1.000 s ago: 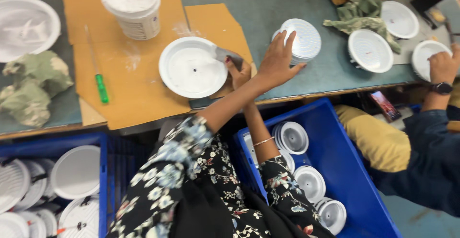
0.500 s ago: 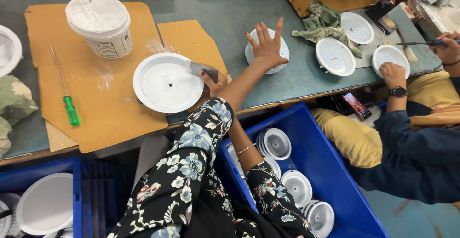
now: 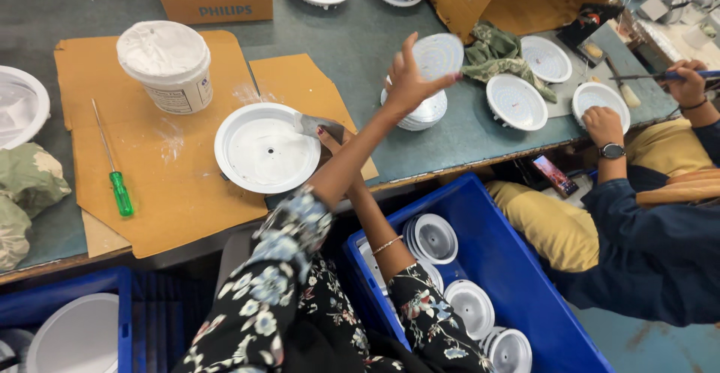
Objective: The person scoops a white paste from a container and spreads it inside circular white LED housings using a small metal spatula. They handle each housing one at a time, apply the compound to the interior surface, and place the finished units into a blue crate.
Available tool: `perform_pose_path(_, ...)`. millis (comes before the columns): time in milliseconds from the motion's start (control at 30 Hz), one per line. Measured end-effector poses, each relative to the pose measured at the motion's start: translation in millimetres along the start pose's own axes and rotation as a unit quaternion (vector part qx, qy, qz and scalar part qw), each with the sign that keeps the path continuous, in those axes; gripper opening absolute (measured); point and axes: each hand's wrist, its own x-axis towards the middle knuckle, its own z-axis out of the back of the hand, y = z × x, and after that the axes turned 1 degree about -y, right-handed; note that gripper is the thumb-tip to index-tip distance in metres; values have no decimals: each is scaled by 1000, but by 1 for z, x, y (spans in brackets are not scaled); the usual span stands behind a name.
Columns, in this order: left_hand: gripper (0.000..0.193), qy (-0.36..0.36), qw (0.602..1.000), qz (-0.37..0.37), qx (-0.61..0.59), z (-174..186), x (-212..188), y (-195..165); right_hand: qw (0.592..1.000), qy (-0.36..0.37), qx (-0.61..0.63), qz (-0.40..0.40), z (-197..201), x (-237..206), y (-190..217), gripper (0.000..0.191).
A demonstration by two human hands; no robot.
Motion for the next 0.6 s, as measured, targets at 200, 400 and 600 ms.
perform_pose_path(200, 113, 238, 792, 57, -560, 140, -111, -53, 992, -3, 119, 33, -10, 5, 0, 38)
perform_pose_path(400, 112, 41, 739, -15, -672, 277, -219, -64, 995, -50, 84, -16, -23, 6, -13, 25)
perform_pose_path(600, 110, -68, 720, -38, -689, 350, -272, -31, 992, -41, 109, -43, -42, 2, -7, 16)
